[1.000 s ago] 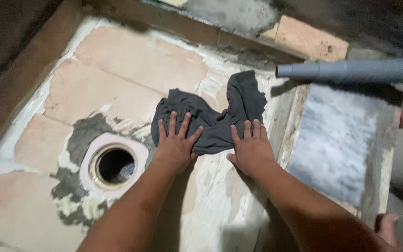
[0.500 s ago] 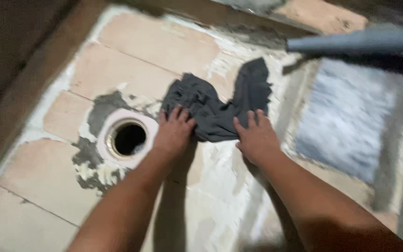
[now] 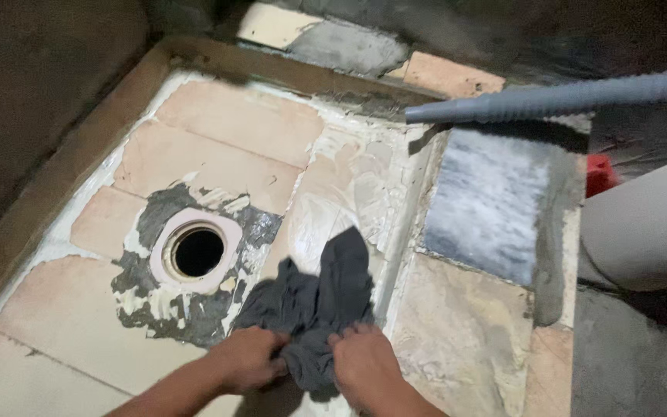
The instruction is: The person wrings out a dark gray cloth on a tiled floor using both hands. They repeatedly twist, squeeze, and press the cloth to remove water, moving it around the floor area near a drain.
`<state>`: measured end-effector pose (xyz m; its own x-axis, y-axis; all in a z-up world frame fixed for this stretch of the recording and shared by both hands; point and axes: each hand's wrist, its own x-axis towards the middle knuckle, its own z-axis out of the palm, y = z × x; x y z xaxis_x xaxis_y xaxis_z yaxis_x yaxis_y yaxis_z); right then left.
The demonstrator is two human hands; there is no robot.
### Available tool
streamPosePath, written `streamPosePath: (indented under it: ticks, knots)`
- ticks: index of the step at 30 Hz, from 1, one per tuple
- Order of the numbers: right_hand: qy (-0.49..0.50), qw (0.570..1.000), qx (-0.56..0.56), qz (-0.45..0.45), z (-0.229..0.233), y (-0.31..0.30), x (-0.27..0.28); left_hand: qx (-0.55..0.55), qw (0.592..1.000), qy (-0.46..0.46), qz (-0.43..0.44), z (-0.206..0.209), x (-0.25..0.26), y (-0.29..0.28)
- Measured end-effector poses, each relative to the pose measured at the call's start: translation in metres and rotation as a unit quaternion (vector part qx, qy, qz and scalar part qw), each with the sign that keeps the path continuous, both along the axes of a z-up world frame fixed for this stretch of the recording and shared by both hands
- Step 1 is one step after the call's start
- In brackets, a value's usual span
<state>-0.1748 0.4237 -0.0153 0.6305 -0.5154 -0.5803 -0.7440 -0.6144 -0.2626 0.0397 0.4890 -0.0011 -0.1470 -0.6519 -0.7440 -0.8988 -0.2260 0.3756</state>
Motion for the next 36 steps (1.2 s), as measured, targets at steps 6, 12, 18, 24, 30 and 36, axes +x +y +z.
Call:
streamPosePath:
  ticks: [6, 12, 18, 24, 30, 36]
  knots:
    - [-0.340, 0.817, 0.213, -0.414, 0.028, -0.025, -0.056, 0.009, 0.877, 0.322, 0.356, 0.105, 0.008, -0.050]
    - [-0.333, 0.720, 0.238, -0.561, 0.078, -0.107, -0.206, 0.005, 0.790, 0.555, 0.259, 0.164, -0.072, -0.112]
    - [-0.277, 0.823, -0.158, -0.470, 0.034, -0.112, -0.246, -0.371, 0.917, 0.112, 0.097, 0.084, -0.169, -0.177]
    - [-0.022, 0.898, -0.415, -0.148, -0.082, -0.090, -0.234, -0.559, 0.813, 0.079, -0.145, -0.043, -0.219, -0.149]
    - [0.057, 0.912, -0.327, -0.240, -0.037, -0.159, -0.192, -0.489, 0.861, 0.053, -0.126, -0.054, -0.223, -0.234]
    - [-0.117, 0.906, -0.339, -0.223, -0.024, -0.261, -0.195, -0.453, 0.886, -0.001, -0.101, -0.031, -0.230, -0.340]
